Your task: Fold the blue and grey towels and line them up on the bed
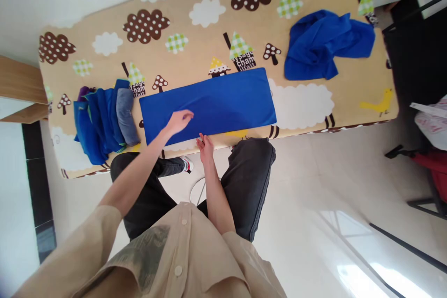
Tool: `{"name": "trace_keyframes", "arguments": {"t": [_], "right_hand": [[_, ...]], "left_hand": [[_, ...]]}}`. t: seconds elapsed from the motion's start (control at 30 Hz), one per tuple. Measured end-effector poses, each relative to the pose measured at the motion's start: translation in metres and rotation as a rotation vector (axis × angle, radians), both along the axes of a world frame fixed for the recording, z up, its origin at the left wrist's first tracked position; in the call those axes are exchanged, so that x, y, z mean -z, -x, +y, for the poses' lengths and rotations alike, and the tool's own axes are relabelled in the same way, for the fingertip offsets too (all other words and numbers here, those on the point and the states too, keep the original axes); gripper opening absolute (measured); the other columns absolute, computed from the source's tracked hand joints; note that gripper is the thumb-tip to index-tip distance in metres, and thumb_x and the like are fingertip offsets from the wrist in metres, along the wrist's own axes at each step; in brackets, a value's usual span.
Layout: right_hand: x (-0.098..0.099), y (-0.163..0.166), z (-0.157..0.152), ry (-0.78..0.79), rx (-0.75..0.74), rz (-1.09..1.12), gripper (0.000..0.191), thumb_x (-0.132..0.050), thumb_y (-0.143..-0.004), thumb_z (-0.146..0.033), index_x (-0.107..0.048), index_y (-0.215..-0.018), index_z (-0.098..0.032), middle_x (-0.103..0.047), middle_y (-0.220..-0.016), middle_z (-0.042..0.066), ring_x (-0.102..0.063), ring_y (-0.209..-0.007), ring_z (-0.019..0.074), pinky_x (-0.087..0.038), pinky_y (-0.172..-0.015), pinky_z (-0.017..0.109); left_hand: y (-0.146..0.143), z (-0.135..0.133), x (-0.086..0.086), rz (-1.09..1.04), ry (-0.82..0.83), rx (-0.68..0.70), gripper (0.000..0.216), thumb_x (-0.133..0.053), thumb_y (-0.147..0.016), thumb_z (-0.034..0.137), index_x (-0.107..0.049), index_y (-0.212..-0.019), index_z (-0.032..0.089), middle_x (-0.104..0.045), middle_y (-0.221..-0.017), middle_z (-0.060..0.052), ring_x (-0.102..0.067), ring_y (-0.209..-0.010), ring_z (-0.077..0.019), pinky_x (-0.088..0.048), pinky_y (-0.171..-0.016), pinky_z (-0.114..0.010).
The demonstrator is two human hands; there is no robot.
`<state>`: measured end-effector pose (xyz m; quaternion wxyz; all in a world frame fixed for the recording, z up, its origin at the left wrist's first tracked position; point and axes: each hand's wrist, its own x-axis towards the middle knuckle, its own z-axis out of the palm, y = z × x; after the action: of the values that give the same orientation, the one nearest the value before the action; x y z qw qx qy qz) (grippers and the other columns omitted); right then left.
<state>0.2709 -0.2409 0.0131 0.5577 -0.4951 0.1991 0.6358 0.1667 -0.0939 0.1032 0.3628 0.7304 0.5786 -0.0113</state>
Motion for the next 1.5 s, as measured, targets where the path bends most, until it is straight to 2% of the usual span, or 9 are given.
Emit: {"name": "trace_keyframes", "arguments": {"t": [0.1, 0.2, 0.4, 0.53, 0.63, 0.73, 1.0, 1.3, 1.5], "right_hand": [[0.001, -0.001, -0.001, -0.032, -0.012, 0.007, 0.006, -0.066, -0.097, -0.024, -0.067, -0.103, -0.021, -0.081, -0.116, 0.004, -0.074, -0.07, 0.0091, -0.061, -0.066, 0.019], [0.001, -0.003, 0.003, 0.027, -0.003, 0.026, 0.005, -0.067, -0.097, -0.024, -0.067, -0.101, -0.02, -0.082, -0.108, 0.004, -0.07, -0.061, 0.0076, -0.059, -0.061, 0.017], [-0.002, -0.006, 0.013, 0.128, 0.01, 0.041, 0.003, -0.067, -0.098, -0.023, -0.067, -0.096, -0.021, -0.082, -0.111, 0.004, -0.065, -0.057, 0.0054, -0.057, -0.058, 0.015], [-0.005, -0.008, 0.015, 0.141, 0.018, 0.075, 0.004, -0.066, -0.099, -0.023, -0.067, -0.096, -0.021, -0.082, -0.115, 0.004, -0.062, -0.054, 0.004, -0.055, -0.053, 0.013], [-0.004, -0.009, 0.017, 0.159, 0.033, 0.094, 0.008, -0.067, -0.1, -0.024, -0.065, -0.093, -0.022, -0.082, -0.113, 0.003, -0.059, -0.051, 0.0033, -0.053, -0.051, 0.012], [-0.005, -0.009, 0.019, 0.159, 0.042, 0.105, 0.009, -0.065, -0.101, -0.024, -0.066, -0.093, -0.022, -0.081, -0.116, 0.003, -0.06, -0.053, 0.0032, -0.054, -0.053, 0.012], [-0.009, -0.011, 0.007, 0.2, -0.011, 0.043, 0.007, -0.064, -0.1, -0.025, -0.069, -0.104, -0.022, -0.077, -0.13, 0.004, -0.075, -0.076, 0.0083, -0.064, -0.07, 0.017], [-0.012, -0.01, -0.003, 0.219, -0.037, 0.018, 0.007, -0.063, -0.101, -0.026, -0.068, -0.102, -0.023, -0.075, -0.133, 0.005, -0.076, -0.113, 0.0162, -0.064, -0.092, 0.027], [-0.025, -0.007, -0.011, 0.129, -0.058, -0.036, 0.008, -0.069, -0.097, -0.03, -0.066, -0.101, -0.023, -0.078, -0.126, 0.007, -0.076, -0.115, 0.0193, -0.062, -0.096, 0.032]], "left_hand": [[-0.024, 0.078, 0.0, 0.03, -0.009, 0.031, 0.037, -0.049, -0.101, 0.014, -0.075, -0.128, 0.015, -0.073, -0.134, -0.01, -0.066, -0.128, -0.0214, -0.045, -0.118, -0.033], [-0.048, 0.132, 0.009, 0.185, -0.017, 0.115, 0.039, -0.054, -0.102, 0.014, -0.07, -0.138, 0.011, -0.067, -0.143, -0.015, -0.053, -0.145, -0.0265, -0.038, -0.124, -0.038], [-0.073, 0.179, 0.049, 0.263, 0.017, 0.074, 0.044, -0.063, -0.103, 0.014, -0.056, -0.146, 0.005, -0.054, -0.156, -0.017, -0.046, -0.145, -0.0183, -0.032, -0.127, -0.04], [-0.077, 0.193, 0.069, 0.25, 0.037, -0.058, 0.05, -0.072, -0.1, 0.019, -0.054, -0.143, 0.001, -0.056, -0.152, -0.023, -0.058, -0.131, -0.0179, -0.043, -0.119, -0.045], [-0.08, 0.199, 0.07, 0.207, 0.143, -0.091, 0.03, -0.072, -0.1, 0.019, -0.065, -0.125, 0.004, -0.077, -0.106, -0.012, -0.071, -0.092, -0.0142, -0.058, -0.098, -0.043], [-0.083, 0.203, 0.064, 0.122, 0.272, -0.16, 0.023, -0.064, -0.104, 0.016, -0.063, -0.125, 0.004, -0.069, -0.074, -0.001, -0.065, -0.058, -0.0114, -0.062, -0.074, -0.039], [-0.079, 0.203, 0.061, 0.003, 0.171, -0.254, 0.038, -0.061, -0.106, 0.016, -0.045, -0.141, 0.015, -0.07, -0.128, -0.012, -0.062, -0.062, -0.0045, -0.06, -0.075, -0.032], [-0.076, 0.193, 0.067, 0.017, 0.125, -0.249, 0.024, -0.05, -0.112, 0.019, -0.04, -0.134, 0.015, -0.071, -0.115, -0.002, -0.053, -0.067, -0.0019, -0.048, -0.074, -0.023], [-0.073, 0.181, 0.031, -0.023, 0.078, -0.256, 0.024, -0.046, -0.113, 0.019, -0.039, -0.135, 0.016, -0.071, -0.117, 0.001, -0.053, -0.064, 0.0, -0.044, -0.066, -0.02]]}}
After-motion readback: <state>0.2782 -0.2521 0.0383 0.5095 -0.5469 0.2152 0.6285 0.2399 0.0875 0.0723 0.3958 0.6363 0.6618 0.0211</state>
